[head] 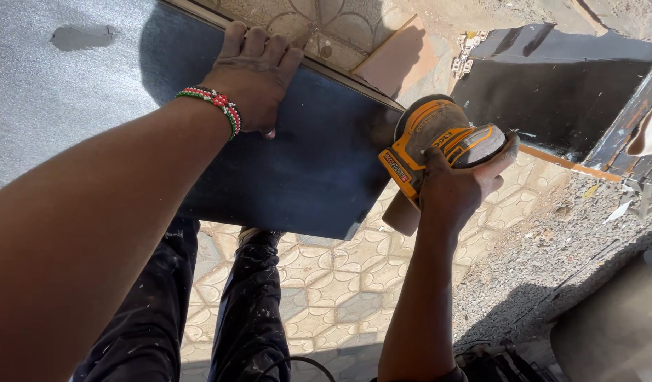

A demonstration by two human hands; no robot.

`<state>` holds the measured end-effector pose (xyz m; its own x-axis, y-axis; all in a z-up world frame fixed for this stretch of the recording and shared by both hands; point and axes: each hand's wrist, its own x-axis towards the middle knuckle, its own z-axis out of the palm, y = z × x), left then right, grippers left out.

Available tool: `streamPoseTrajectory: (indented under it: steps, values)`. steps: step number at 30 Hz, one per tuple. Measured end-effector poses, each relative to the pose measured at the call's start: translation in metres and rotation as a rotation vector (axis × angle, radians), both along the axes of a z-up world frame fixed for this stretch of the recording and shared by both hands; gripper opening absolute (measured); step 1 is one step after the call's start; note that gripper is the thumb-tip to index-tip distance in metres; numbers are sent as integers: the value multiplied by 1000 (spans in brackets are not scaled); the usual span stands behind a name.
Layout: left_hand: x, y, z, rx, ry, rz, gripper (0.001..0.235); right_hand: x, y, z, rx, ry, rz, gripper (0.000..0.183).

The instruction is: The person uses a yellow and black orbital sander to smooth the surface of a dark metal sheet. They hold the sheet steady with their left hand while maneuvering the sander with their right hand across the flat surface and along the edges.

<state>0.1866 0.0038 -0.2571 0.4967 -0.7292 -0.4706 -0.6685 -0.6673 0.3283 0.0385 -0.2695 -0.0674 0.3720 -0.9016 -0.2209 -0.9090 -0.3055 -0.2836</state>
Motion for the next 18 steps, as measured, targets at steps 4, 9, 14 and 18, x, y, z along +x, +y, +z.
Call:
streamPoseTrajectory:
  steps: [4,9,14,18]
  values:
    - [0,3,0,-39,-59,-4,164,-12,7,-7,-14,-51,126,119]
    - [15,-1,29,-110,251,112,97,-1,76,13,114,-126,180,128]
    - [17,-3,37,-99,287,132,109,-32,112,13,142,-36,174,124]
    - [14,-1,33,-114,255,122,113,-33,98,10,121,-69,216,123]
